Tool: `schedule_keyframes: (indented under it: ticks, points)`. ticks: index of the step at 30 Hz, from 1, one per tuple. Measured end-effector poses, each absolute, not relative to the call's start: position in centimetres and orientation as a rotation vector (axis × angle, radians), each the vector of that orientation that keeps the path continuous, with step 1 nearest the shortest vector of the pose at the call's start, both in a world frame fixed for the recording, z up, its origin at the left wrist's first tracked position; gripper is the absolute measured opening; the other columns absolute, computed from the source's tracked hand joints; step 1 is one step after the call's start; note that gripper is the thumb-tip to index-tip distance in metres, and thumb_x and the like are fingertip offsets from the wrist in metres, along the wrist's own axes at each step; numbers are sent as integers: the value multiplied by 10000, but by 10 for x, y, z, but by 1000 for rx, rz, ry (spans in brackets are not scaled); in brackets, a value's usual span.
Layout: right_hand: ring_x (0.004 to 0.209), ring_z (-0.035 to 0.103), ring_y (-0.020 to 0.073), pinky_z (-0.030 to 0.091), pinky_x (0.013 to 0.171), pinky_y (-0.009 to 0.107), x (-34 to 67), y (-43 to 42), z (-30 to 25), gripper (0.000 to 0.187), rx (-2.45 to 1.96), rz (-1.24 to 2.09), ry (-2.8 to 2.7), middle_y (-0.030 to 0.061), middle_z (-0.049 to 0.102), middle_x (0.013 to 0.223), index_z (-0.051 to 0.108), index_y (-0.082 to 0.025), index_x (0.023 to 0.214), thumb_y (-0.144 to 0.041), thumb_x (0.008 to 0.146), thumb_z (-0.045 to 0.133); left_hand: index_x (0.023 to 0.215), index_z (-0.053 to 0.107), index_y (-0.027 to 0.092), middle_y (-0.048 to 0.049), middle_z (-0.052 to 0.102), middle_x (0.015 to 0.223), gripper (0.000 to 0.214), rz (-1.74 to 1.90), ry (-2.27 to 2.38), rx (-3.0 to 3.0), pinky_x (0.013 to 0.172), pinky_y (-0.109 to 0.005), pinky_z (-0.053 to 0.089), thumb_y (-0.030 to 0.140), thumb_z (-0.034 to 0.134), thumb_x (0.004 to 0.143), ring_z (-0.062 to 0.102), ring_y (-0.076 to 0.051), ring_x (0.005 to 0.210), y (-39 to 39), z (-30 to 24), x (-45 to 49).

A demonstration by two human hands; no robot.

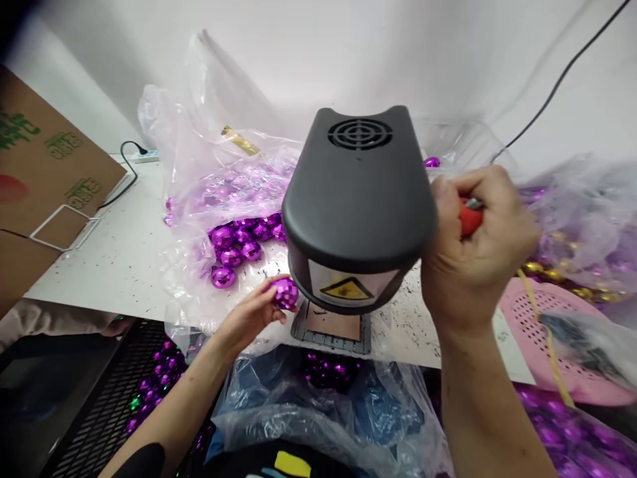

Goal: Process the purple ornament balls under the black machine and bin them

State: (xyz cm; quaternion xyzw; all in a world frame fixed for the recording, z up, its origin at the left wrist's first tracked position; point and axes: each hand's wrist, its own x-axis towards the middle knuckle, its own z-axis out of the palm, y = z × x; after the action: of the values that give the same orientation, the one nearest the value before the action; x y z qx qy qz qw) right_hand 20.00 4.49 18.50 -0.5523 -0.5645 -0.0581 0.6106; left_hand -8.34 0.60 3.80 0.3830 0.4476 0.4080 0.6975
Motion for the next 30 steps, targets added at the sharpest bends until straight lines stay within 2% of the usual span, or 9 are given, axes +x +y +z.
schedule_keyframes:
  ticks: [3,6,11,13,18,23,30]
  points:
    - [657,372,4,243,636,192,200,45,185,396,-1251,-110,-1310,-14,448,674,566,-86,783,-446,947,559,1252,605,189,-83,734,1036,624,838,864,747,697,-297,591,588,813,819,763,-227,851,0,35,-51]
    - [675,403,-1,273,650,183,200,44,184,366,-1226,-83,-1339,-13,491,716,579,-88,801,-421,954,571,1195,650,178,-68,741,1010,579,877,998,918,683,-288,572,638,751,858,731,-197,797,1,23,-31]
    - [667,363,0,284,640,161,198,43,183,353,-1196,-39,-1345,-21,432,696,551,-98,791,-402,970,570,1284,652,206,-77,741,1219,458,993,1164,1346,1048,-394,519,502,706,939,681,-258,1152,5,5,-19]
    - [660,350,4,277,622,158,198,43,183,368,-1196,-44,-1339,-17,419,689,550,-98,783,-413,973,570,1332,625,206,-89,727,1272,445,977,1189,1487,1101,-443,492,449,684,964,664,-274,1208,4,0,-16]
    - [647,358,5,290,605,155,197,42,185,356,-1163,-63,-1357,-16,442,692,561,-102,790,-400,986,562,1351,598,199,-124,693,1334,386,965,1210,1841,1107,-499,489,350,642,998,634,-295,1253,1,-7,-11]
    - [653,379,-5,312,627,143,196,42,184,340,-1158,-63,-1357,-24,472,708,565,-104,802,-388,990,569,1328,619,201,-148,658,1360,378,931,1291,2145,1115,-545,471,309,675,970,584,-341,1300,-2,-14,-5]
    - [638,370,7,286,607,157,196,40,186,336,-1214,-57,-1332,-18,452,680,574,-107,774,-387,960,571,1300,649,218,-132,673,1334,374,876,1231,1950,1139,-550,456,319,693,942,598,-326,1287,1,-18,7]
